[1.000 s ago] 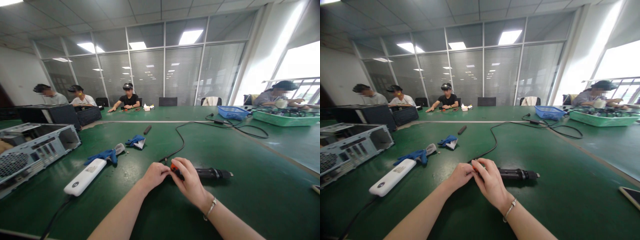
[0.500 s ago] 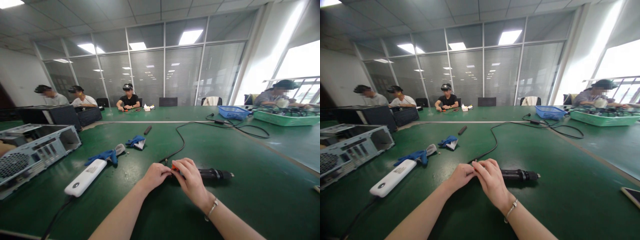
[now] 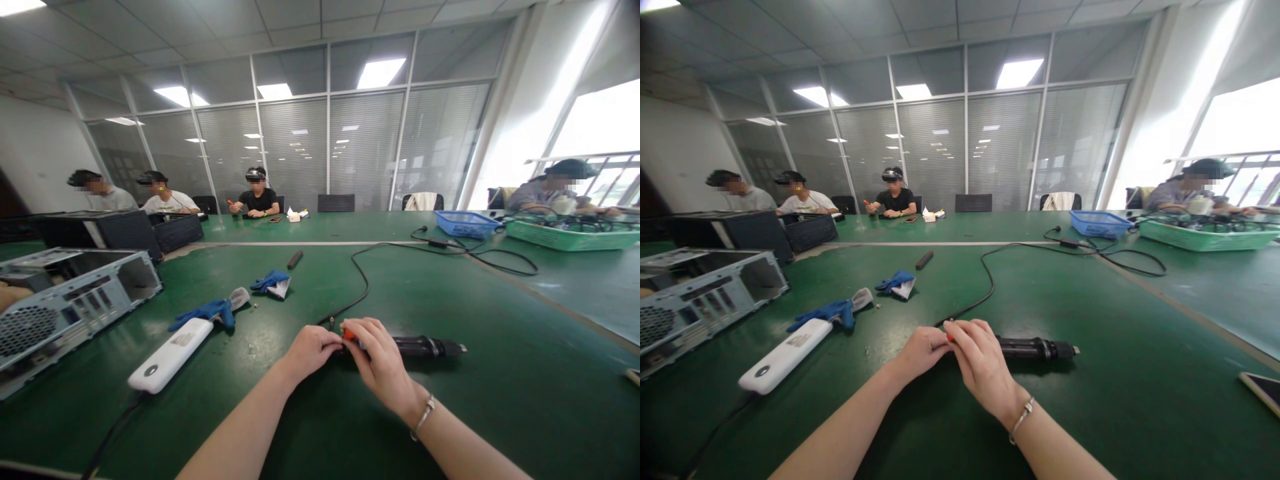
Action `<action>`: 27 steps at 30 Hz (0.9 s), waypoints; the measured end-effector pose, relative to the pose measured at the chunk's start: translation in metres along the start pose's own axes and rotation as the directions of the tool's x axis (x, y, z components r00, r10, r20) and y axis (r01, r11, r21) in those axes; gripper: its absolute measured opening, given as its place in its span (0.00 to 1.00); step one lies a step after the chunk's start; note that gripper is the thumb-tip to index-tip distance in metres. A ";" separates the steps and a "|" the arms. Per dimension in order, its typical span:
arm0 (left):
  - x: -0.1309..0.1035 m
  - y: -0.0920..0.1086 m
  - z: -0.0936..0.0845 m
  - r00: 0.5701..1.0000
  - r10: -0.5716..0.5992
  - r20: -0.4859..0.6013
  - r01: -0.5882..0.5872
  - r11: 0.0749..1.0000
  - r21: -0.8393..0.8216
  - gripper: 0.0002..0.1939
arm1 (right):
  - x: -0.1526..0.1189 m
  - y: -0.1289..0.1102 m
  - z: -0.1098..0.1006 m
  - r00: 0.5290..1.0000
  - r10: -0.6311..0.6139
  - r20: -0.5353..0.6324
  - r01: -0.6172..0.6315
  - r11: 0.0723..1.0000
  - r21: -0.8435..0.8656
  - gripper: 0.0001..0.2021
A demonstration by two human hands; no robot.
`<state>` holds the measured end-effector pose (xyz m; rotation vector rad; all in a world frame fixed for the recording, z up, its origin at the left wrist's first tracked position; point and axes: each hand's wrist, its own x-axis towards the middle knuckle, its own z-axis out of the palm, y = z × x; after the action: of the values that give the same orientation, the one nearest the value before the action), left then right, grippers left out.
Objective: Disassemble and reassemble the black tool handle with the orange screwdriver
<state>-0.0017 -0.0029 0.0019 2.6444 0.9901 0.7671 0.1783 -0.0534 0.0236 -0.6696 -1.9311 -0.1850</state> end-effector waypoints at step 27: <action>0.000 0.000 0.000 1.000 -0.010 0.010 0.010 1.000 0.007 0.08 | -0.002 -0.001 0.000 0.998 0.048 0.035 -0.049 0.999 0.017 0.25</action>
<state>-0.0018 -0.0027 0.0015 2.6444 1.0052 0.7489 0.1783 -0.0549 0.0220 -0.7113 -1.9454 -0.1269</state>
